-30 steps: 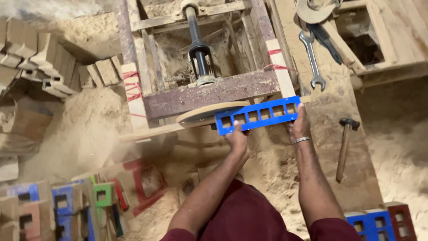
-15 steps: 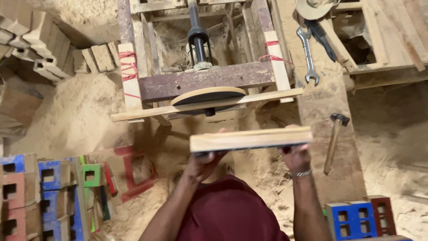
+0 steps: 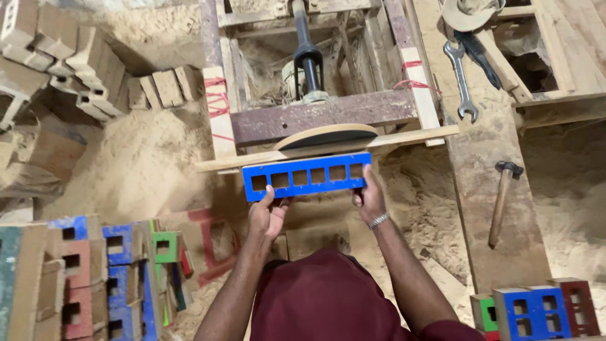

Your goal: The person sands the edges and surfaces of small, colorful wooden blocks using a rotating sanding machine. They handle the blocks one at a time, turning them to sand different sides, and place the finished pieces into a stack.

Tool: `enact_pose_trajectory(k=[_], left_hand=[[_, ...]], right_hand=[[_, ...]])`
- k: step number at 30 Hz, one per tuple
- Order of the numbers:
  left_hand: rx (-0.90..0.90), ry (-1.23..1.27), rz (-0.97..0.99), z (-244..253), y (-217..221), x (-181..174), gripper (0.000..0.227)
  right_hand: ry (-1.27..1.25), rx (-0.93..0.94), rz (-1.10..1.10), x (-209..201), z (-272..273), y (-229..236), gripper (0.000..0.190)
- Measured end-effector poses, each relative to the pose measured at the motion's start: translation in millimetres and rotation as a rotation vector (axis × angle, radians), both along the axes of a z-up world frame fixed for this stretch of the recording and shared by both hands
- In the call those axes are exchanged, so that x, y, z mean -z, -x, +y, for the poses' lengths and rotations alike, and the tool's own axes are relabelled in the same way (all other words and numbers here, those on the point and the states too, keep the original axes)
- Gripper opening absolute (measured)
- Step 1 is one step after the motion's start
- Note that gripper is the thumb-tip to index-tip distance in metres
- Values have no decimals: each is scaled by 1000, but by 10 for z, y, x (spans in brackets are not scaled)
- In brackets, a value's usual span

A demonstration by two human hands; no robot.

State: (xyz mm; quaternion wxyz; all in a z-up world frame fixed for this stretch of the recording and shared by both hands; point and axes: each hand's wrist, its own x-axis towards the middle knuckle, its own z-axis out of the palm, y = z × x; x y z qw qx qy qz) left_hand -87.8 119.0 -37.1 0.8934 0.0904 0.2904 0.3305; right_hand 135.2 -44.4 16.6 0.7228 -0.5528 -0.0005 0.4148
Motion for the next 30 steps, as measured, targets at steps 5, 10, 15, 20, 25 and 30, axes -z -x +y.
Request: enact_pose_trajectory(k=[5,10,15,20,25,30], left_hand=[[-60,65,175,394,-34,222,23],[-38,99,335,625,-16,261,27],[-18,123,327,663,-46,36,28],[4,79,372,462,-206,-187,28],[-13,121,383,285,-451,-242,28],[72,75,527,78,-697,-138,25]], right_hand=[[259,8,-53,-24,480,42,44],[318,96,-193,119,740,97,44],[230,247,-220,340,822,91,41],[256,327,-330,482,699,-100,33],[242,388,-418,528,549,-303,31],[234,441,-286,503,376,-529,42]])
